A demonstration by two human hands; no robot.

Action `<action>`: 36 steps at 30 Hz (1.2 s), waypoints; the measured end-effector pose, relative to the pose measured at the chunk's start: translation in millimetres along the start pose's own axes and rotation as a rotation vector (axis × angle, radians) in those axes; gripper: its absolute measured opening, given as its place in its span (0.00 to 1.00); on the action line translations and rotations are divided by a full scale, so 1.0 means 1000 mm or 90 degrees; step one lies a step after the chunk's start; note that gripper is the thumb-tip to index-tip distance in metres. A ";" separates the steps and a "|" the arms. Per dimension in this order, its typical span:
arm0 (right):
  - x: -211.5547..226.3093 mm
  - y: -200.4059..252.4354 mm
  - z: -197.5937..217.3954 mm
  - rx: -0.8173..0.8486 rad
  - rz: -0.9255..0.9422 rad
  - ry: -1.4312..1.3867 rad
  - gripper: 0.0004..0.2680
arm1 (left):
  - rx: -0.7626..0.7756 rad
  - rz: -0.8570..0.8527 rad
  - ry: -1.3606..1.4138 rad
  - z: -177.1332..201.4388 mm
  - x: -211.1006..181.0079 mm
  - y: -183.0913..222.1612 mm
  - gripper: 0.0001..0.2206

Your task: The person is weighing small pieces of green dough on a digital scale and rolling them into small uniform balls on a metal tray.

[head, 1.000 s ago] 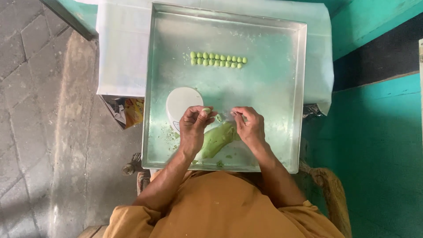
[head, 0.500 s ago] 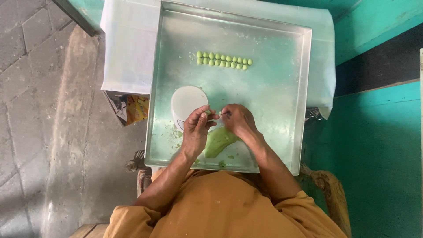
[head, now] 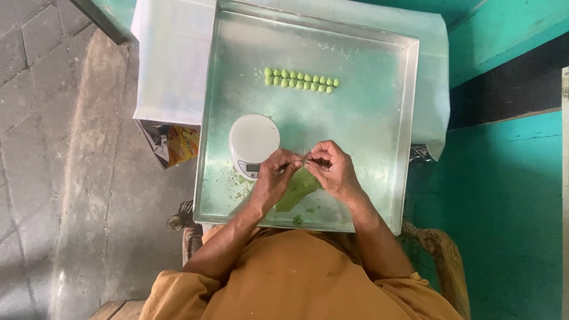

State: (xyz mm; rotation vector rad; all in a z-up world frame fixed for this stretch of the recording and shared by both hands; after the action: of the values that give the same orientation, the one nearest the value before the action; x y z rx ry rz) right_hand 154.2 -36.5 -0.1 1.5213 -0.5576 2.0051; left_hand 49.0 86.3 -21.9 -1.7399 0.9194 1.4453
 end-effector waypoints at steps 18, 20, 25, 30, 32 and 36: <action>-0.009 0.002 0.020 -0.043 0.023 -0.014 0.06 | -0.031 0.164 0.401 -0.019 0.045 -0.004 0.16; -0.008 0.000 0.014 -0.039 0.030 -0.009 0.07 | 0.002 0.160 0.240 -0.023 0.021 0.000 0.18; -0.021 0.000 0.012 -0.046 0.005 -0.013 0.10 | 0.032 0.074 -0.002 -0.022 0.008 -0.004 0.14; -0.016 0.001 0.011 -0.055 -0.001 -0.009 0.11 | -0.025 -0.013 -0.154 -0.012 0.024 -0.009 0.04; -0.014 0.000 0.017 -0.075 0.027 0.028 0.07 | -0.036 0.055 -0.124 -0.010 0.046 -0.012 0.08; -0.024 -0.009 0.018 -0.040 0.069 0.182 0.02 | -0.063 0.117 0.065 -0.005 -0.005 -0.019 0.08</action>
State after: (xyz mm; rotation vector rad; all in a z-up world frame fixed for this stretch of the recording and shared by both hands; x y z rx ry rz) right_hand 178.4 -45.3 -18.8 1.1607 -0.5885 2.2164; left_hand 67.2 92.4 -14.8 -1.8564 1.1043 1.5531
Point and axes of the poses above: each hand's wrist, its own y-axis away from the middle knuckle, its own z-axis out of the back of the hand, x = y × z, the point moved 9 cm from there along -y, towards the middle knuckle, and after that the axes turned 2 degrees about x, right-handed, at the moved point
